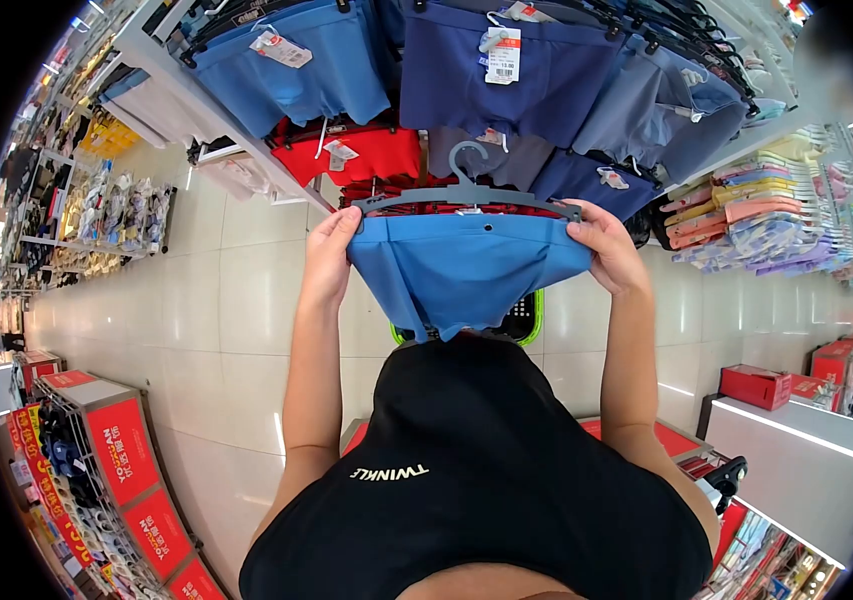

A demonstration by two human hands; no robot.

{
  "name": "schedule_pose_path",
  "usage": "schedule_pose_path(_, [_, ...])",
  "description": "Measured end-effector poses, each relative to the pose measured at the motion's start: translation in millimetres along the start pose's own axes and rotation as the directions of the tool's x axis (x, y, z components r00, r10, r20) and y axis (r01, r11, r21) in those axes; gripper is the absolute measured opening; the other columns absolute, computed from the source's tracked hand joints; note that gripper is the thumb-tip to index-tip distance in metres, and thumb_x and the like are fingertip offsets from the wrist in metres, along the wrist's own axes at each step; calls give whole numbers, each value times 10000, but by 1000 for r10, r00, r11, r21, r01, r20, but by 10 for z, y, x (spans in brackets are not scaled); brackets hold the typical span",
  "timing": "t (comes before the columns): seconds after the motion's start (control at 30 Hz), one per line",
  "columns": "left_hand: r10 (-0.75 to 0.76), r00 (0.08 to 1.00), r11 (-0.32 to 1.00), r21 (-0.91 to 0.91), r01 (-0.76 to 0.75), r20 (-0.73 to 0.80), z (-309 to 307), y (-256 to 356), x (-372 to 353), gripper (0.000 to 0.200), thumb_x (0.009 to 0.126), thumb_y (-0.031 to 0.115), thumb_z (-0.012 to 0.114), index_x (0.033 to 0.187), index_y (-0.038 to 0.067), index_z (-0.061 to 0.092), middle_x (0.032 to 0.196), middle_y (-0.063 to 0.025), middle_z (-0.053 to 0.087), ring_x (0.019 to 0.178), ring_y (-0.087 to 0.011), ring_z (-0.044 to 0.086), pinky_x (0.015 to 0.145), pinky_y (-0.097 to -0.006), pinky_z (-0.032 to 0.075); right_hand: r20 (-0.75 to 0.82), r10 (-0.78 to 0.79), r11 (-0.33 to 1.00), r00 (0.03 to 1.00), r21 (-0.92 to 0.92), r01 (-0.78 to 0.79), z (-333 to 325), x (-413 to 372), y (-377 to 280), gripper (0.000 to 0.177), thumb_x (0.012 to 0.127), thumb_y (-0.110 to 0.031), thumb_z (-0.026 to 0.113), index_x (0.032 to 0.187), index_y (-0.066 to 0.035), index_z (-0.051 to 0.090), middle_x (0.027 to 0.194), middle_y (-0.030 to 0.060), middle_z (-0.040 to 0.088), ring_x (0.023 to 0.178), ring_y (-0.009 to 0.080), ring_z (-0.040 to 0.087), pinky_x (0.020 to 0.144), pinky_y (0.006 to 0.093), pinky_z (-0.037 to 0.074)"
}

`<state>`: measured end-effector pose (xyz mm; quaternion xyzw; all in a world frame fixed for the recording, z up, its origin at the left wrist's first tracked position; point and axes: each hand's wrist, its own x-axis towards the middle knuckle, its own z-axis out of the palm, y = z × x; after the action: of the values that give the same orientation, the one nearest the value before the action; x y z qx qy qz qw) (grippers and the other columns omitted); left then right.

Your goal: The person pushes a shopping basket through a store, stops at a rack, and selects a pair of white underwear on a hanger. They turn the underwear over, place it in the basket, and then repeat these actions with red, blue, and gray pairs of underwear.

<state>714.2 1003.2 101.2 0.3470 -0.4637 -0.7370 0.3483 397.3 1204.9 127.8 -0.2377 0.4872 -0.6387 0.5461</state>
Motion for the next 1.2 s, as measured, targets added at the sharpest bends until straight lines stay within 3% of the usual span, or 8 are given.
schedule_pose_path(0.2, [22, 999, 998, 62, -20, -42, -163, -141, 27, 334, 925, 268, 632, 1071, -33, 626, 913, -20, 643, 815, -72, 566, 770, -220, 443, -109, 9, 995, 994, -103, -20, -31, -1, 143, 339, 865, -72, 666, 1168, 42, 568, 1013, 70, 664, 857, 120, 636, 796, 250, 502])
schedule_pose_path(0.53, [62, 998, 994, 91, -64, 16, -265, -288, 62, 306, 928, 240, 624, 1116, -2, 626, 999, -16, 636, 910, -81, 551, 831, -225, 417, -55, -148, 933, 987, -339, 121, 17, -98, 221, 331, 841, -61, 687, 1146, 35, 601, 979, 41, 651, 888, 91, 588, 817, 241, 472])
schedule_pose_path(0.63, [-7, 980, 999, 50, 17, -199, -214, -515, 103, 321, 929, 255, 609, 1144, 18, 617, 1074, -43, 645, 979, -116, 578, 867, -266, 416, -129, -262, 851, 956, -499, 165, 71, -102, 415, 274, 830, -71, 703, 1081, 22, 645, 958, 34, 655, 853, 90, 581, 785, 236, 471])
schedule_pose_path(0.7, [-55, 967, 998, -6, 55, -248, -194, -739, 50, 376, 924, 284, 601, 1195, 24, 585, 1170, -71, 625, 1092, -180, 571, 916, -335, 410, -141, -451, 658, 881, -720, 221, 158, -102, 619, 259, 820, -91, 713, 1051, 12, 659, 879, 52, 684, 754, 111, 606, 696, 265, 492])
schedule_pose_path(0.83, [-415, 907, 875, -240, 420, 73, 220, -1177, -216, 507, 933, 342, 584, 1331, 60, 444, 1276, -71, 549, 1186, -255, 523, 965, -396, 401, -55, -536, 387, 843, -903, 187, 417, -186, 1118, 266, 793, -125, 710, 1025, -3, 665, 892, 173, 680, 773, 274, 667, 707, 354, 514])
schedule_pose_path(0.97, [-467, 800, 842, -86, 532, 377, 809, -1282, -428, 505, 935, 359, 589, 1308, 58, 428, 1241, -56, 539, 1133, -158, 533, 946, -297, 424, 139, -613, 258, 778, -895, 363, 563, -191, 1680, 273, 774, -94, 686, 1027, 2, 645, 912, 172, 664, 820, 349, 640, 731, 407, 516])
schedule_pose_path(1.0, [-452, 831, 869, -50, 492, 325, 889, -1375, -423, 445, 937, 342, 591, 1251, 43, 490, 1177, -45, 569, 1071, -123, 548, 922, -263, 429, 89, -477, 310, 874, -914, 263, 586, -226, 1771, 368, 757, -90, 689, 1099, 14, 604, 1024, 171, 644, 902, 349, 626, 774, 409, 512])
schedule_pose_path(1.2, [-418, 899, 908, 94, 409, 130, 676, -1634, -249, 406, 936, 279, 587, 1207, -23, 561, 1093, -81, 618, 997, -142, 570, 890, -270, 435, 235, -416, 432, 879, -799, 418, 607, -321, 1819, 518, 748, -84, 676, 1231, 25, 526, 1227, 192, 543, 1122, 352, 540, 950, 388, 447])
